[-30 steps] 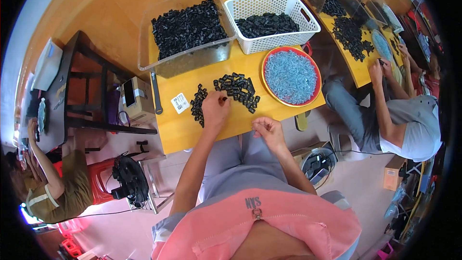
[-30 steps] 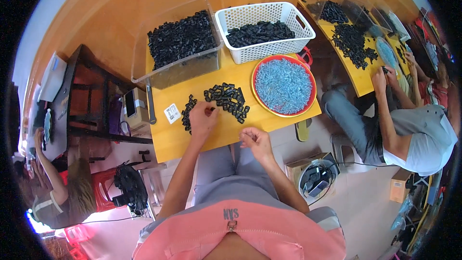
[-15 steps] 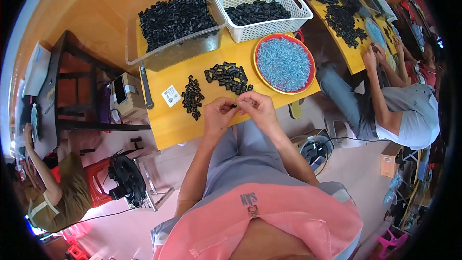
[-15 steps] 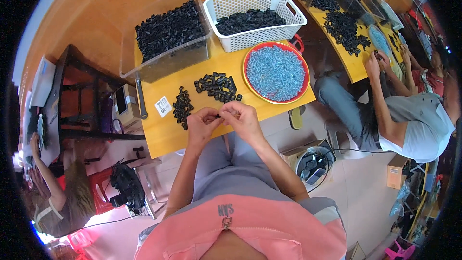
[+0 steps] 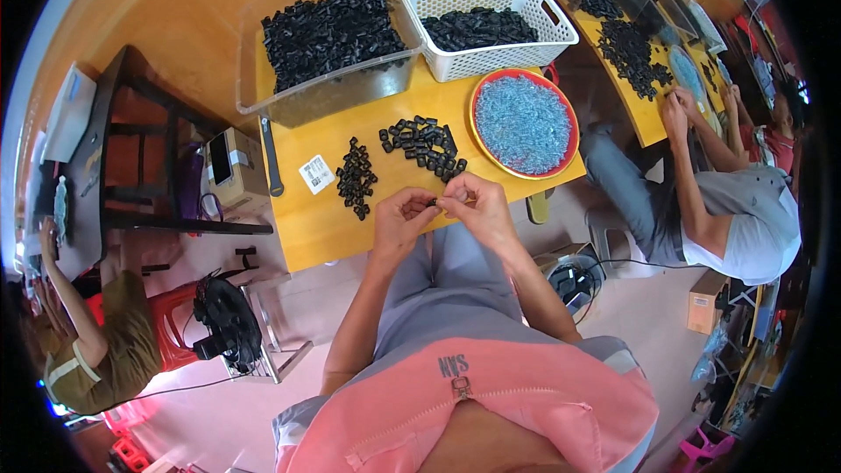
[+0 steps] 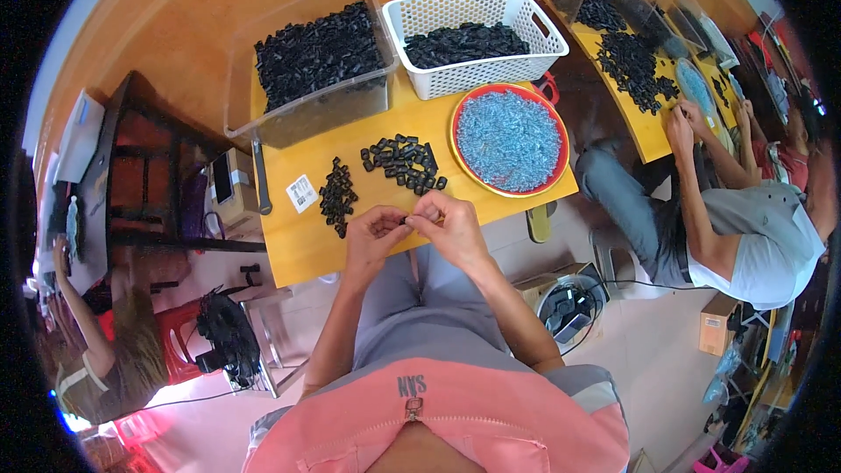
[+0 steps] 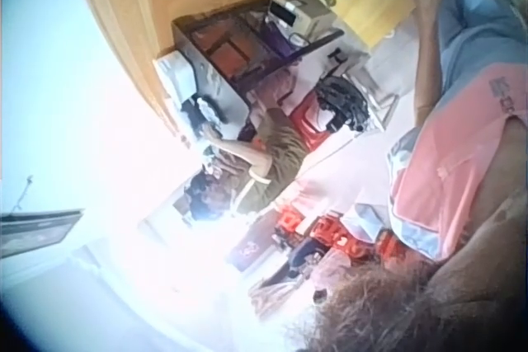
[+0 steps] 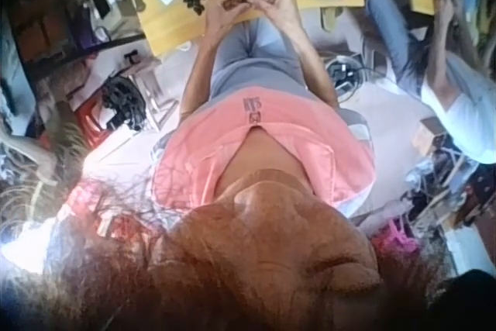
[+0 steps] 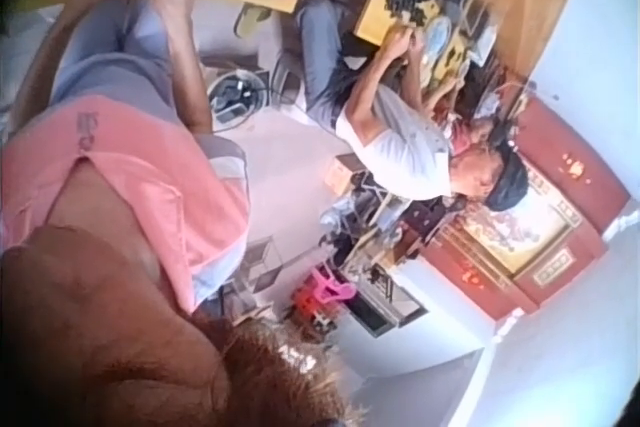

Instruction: The person assembles small components by picking blue pieces from a tray and inserting them into black plastic casings by hand.

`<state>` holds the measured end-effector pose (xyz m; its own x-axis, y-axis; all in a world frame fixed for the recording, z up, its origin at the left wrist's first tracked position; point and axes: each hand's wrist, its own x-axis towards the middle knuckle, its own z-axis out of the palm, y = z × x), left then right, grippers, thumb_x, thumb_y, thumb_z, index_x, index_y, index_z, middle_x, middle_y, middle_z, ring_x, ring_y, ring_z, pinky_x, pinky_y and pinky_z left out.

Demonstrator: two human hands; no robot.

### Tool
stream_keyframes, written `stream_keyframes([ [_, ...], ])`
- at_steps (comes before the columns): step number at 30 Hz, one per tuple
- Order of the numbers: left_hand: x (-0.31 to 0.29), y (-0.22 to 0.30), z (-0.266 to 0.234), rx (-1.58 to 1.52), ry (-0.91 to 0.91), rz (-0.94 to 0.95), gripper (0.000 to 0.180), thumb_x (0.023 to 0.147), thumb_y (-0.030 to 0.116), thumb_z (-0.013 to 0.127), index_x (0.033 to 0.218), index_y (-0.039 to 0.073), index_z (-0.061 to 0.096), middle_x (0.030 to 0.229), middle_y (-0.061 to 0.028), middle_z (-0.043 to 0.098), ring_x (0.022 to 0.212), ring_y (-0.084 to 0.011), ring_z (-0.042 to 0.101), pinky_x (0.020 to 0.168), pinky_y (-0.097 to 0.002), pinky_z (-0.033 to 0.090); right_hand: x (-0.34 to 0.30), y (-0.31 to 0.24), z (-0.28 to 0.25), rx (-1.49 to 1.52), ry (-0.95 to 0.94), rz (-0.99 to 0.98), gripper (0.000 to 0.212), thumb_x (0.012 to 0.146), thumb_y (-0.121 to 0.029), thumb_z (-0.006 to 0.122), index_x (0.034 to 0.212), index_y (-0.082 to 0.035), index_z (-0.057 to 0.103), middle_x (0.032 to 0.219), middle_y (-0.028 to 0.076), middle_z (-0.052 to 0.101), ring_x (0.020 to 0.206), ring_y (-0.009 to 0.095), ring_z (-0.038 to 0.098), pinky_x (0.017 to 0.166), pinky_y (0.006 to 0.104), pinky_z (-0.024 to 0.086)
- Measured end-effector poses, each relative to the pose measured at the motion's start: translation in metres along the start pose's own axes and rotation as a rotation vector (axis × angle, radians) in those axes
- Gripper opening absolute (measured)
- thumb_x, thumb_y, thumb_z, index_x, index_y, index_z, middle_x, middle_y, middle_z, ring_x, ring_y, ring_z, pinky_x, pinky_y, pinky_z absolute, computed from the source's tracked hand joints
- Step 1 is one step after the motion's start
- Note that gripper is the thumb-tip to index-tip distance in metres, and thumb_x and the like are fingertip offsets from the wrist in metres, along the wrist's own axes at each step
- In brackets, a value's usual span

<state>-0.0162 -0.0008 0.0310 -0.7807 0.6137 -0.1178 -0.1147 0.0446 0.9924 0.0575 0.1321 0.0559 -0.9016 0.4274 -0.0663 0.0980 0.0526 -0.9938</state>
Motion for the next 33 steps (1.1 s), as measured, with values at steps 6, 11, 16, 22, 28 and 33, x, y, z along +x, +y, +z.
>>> stream_keyframes([
  [6, -0.004, -0.004, -0.002, -0.175, -0.042, -0.035, 0.015, 0.074, -0.003, 0.064, 0.088, -0.003, 0.06, 0.081, -0.0053, 0.062, 0.073, -0.0093, 0.059, 0.068, -0.02, 0.048, -0.003, 0.002, 0.006, -0.043, 0.009, 0.017, 0.008, 0.073, -0.003, 0.067, 0.072, -0.001, 0.059, 0.06, 0.003, 0.057, 0.053, 0.007, 0.054, 0.048, 0.0204, 0.042],
  [11, -0.009, -0.008, -0.007, -0.284, 0.013, -0.073, 0.015, 0.074, -0.003, 0.063, 0.089, -0.003, 0.059, 0.082, -0.0055, 0.062, 0.074, -0.0098, 0.059, 0.068, -0.0209, 0.048, -0.009, 0.002, 0.023, -0.368, 0.121, -0.408, 0.007, 0.072, -0.002, 0.066, 0.074, 0.001, 0.06, 0.067, 0.009, 0.055, 0.055, 0.017, 0.056, 0.049, 0.0251, 0.043],
  [16, -0.018, -0.015, -0.023, -0.331, 0.139, -0.014, 0.015, 0.074, -0.004, 0.063, 0.088, -0.002, 0.059, 0.08, -0.0041, 0.062, 0.07, -0.0081, 0.058, 0.065, -0.019, 0.048, 0.0, -0.002, 0.035, -0.313, 0.053, -0.394, 0.006, 0.073, 0.002, 0.063, 0.078, 0.003, 0.06, 0.069, 0.009, 0.056, 0.058, 0.015, 0.055, 0.051, 0.0241, 0.044],
  [22, -0.036, -0.033, -0.044, -0.309, 0.201, -0.058, 0.015, 0.073, -0.004, 0.063, 0.087, -0.001, 0.059, 0.078, -0.003, 0.061, 0.069, -0.0069, 0.056, 0.064, -0.019, 0.047, 0.06, 0.03, 0.073, -0.388, 0.013, -0.408, 0.01, 0.07, -0.001, 0.062, 0.079, -0.001, 0.059, 0.072, 0.013, 0.056, 0.064, 0.027, 0.057, 0.056, 0.0339, 0.045],
  [28, -0.037, -0.038, -0.047, -0.323, 0.205, -0.041, 0.016, 0.072, -0.004, 0.064, 0.087, 0.001, 0.06, 0.078, -0.0015, 0.061, 0.069, -0.0061, 0.056, 0.063, -0.0186, 0.045, 0.079, 0.034, 0.094, -0.563, -0.033, -0.436, 0.012, 0.064, -0.001, 0.062, 0.073, -0.001, 0.054, 0.072, 0.014, 0.056, 0.066, 0.033, 0.056, 0.059, 0.0404, 0.044],
  [33, -0.034, -0.039, -0.047, -0.317, 0.198, -0.054, 0.015, 0.072, -0.003, 0.065, 0.086, 0.001, 0.06, 0.076, -0.0012, 0.06, 0.067, -0.0059, 0.055, 0.062, -0.0181, 0.045, 0.081, 0.037, 0.096, -0.643, -0.039, -0.472, 0.01, 0.063, 0.0, 0.059, 0.071, -0.001, 0.053, 0.07, 0.014, 0.055, 0.067, 0.033, 0.056, 0.058, 0.0411, 0.044],
])
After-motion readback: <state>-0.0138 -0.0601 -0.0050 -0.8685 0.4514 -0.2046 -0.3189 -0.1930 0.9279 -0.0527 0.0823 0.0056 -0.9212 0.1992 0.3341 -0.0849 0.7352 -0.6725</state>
